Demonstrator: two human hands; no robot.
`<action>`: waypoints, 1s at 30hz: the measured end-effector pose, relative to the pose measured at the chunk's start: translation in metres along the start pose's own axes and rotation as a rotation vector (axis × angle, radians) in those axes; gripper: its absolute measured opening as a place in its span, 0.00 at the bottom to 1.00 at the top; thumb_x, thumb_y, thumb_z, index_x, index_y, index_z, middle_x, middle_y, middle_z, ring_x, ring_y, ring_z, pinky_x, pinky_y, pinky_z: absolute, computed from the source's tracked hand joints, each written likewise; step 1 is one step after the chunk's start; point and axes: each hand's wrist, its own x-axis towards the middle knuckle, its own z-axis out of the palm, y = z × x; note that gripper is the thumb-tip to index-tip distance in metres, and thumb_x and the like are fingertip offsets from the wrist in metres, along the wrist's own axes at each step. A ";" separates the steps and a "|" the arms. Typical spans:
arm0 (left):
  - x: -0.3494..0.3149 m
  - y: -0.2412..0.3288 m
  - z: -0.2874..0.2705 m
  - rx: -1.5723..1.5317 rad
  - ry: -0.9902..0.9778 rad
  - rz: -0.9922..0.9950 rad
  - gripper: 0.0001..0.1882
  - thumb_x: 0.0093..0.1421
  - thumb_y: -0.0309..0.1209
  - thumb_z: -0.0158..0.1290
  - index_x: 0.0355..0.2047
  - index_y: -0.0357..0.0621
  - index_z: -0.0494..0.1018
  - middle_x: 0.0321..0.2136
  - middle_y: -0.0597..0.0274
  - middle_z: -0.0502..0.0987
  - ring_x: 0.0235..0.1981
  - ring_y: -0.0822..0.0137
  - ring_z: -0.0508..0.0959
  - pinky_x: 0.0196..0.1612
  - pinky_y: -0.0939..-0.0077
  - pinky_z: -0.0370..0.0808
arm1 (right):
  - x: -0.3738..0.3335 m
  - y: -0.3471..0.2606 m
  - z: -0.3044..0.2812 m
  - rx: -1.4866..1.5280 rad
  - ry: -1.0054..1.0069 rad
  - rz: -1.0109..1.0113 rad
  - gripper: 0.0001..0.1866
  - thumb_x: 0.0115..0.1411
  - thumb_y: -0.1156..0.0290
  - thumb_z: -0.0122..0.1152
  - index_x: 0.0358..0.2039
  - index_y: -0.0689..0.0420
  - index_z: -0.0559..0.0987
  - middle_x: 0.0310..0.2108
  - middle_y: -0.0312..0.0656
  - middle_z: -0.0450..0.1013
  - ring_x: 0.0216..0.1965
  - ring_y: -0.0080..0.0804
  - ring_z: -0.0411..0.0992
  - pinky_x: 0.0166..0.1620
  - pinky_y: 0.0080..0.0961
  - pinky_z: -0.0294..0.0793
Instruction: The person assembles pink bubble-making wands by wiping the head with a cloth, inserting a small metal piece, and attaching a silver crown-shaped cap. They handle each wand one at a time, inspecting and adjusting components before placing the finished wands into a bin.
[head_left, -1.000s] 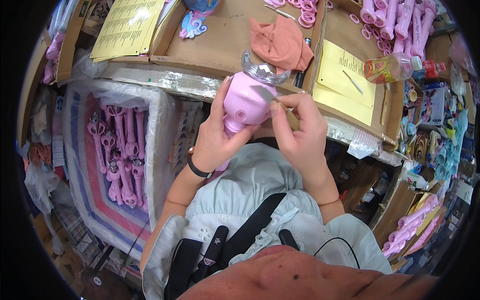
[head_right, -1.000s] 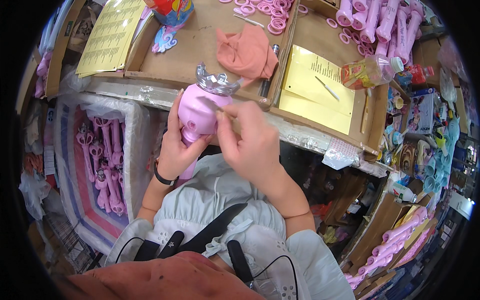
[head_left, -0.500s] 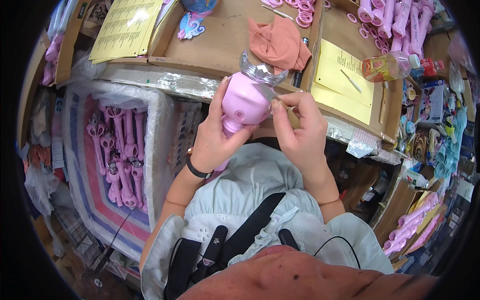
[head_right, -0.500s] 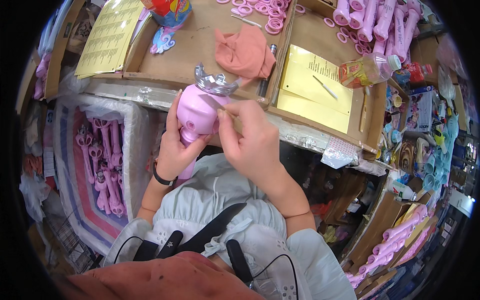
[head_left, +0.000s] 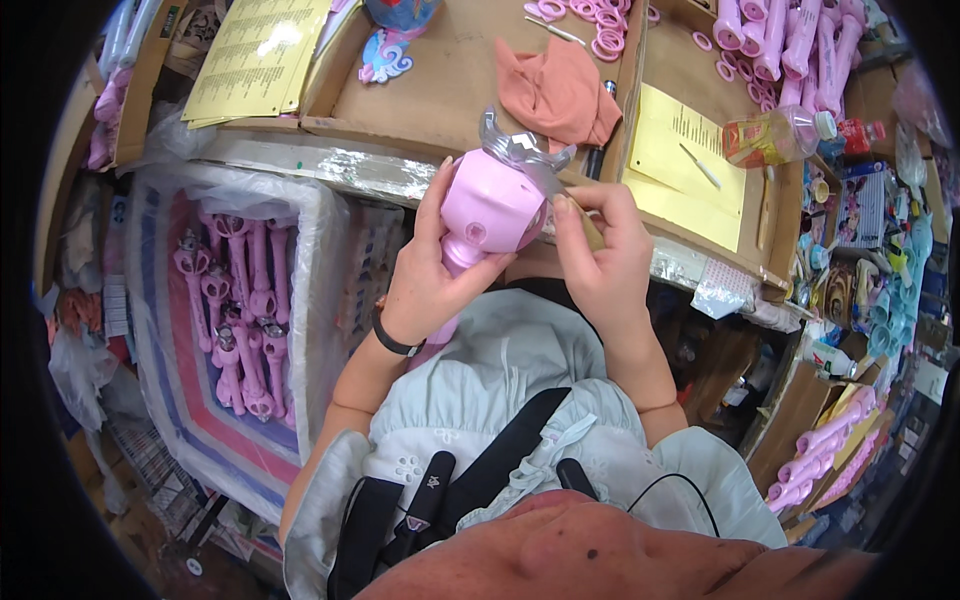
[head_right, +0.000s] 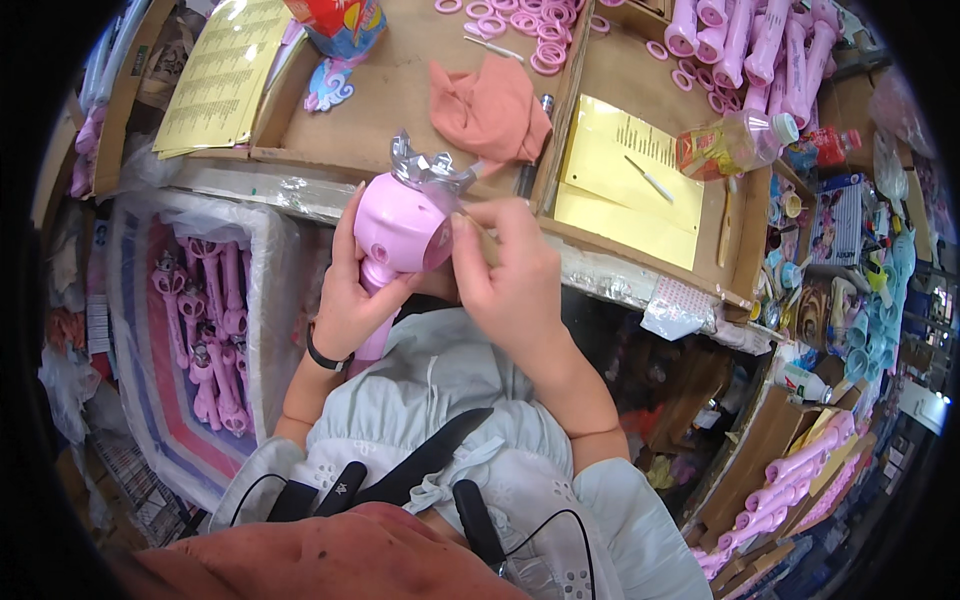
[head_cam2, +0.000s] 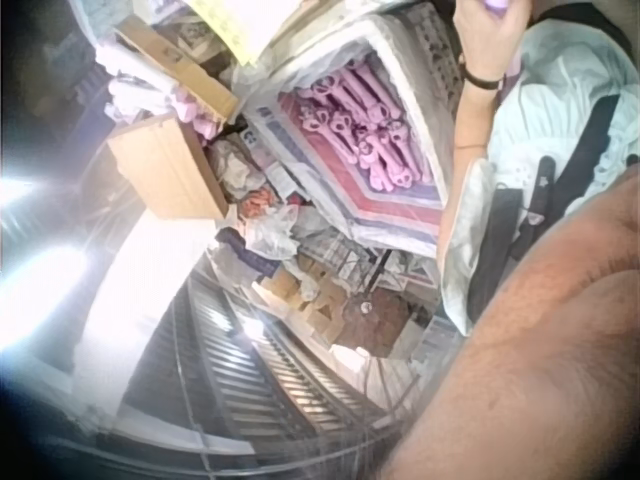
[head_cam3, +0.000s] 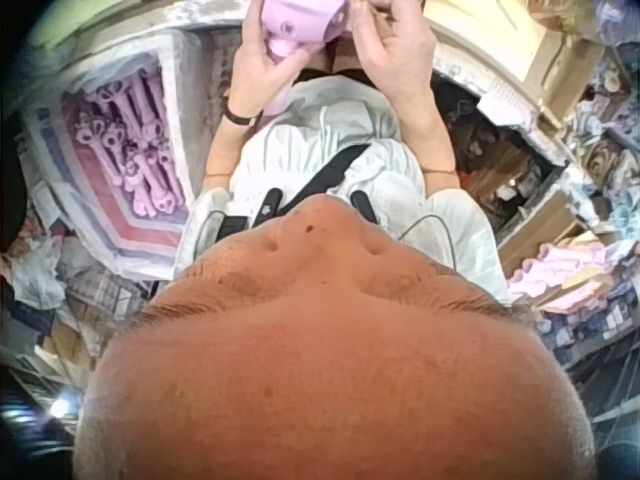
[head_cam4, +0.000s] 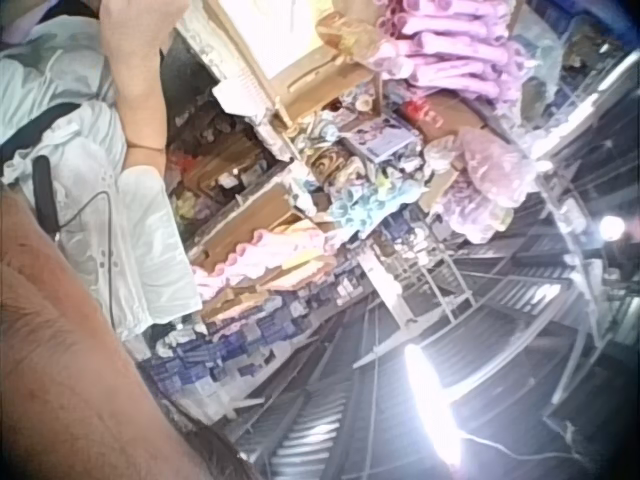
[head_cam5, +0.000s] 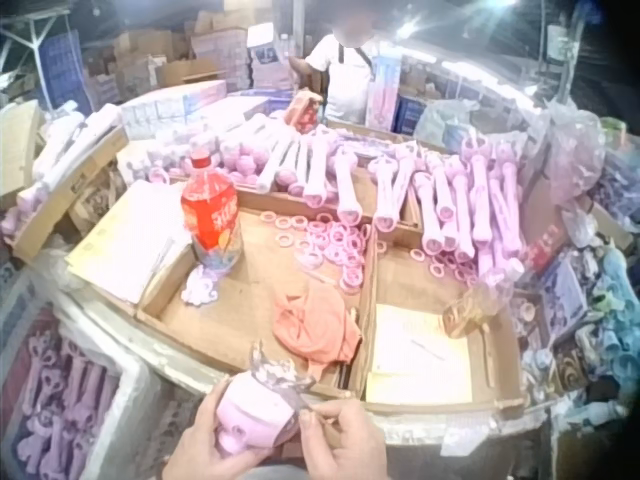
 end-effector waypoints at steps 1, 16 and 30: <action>0.003 0.001 -0.002 0.005 0.006 0.038 0.48 0.49 0.26 0.61 0.64 0.38 0.43 0.54 0.44 0.66 0.52 0.59 0.71 0.52 0.70 0.68 | 0.000 -0.001 -0.001 0.093 0.010 -0.021 0.04 0.57 0.77 0.57 0.32 0.62 0.73 0.27 0.44 0.72 0.24 0.32 0.72 0.30 0.24 0.71; 0.042 -0.012 0.001 0.071 0.335 0.058 0.50 0.49 0.25 0.61 0.63 0.37 0.39 0.54 0.44 0.62 0.52 0.59 0.68 0.52 0.69 0.67 | 0.035 -0.002 0.026 0.359 0.103 -0.109 0.04 0.56 0.77 0.60 0.31 0.62 0.74 0.26 0.34 0.70 0.25 0.15 0.65 0.29 0.14 0.65; 0.046 -0.021 0.004 0.296 0.337 0.077 0.52 0.49 0.29 0.62 0.63 0.35 0.36 0.48 0.35 0.68 0.46 0.50 0.75 0.44 0.65 0.73 | 0.035 0.008 0.040 0.221 0.045 -0.149 0.06 0.54 0.77 0.61 0.33 0.63 0.76 0.23 0.39 0.70 0.20 0.24 0.68 0.24 0.20 0.67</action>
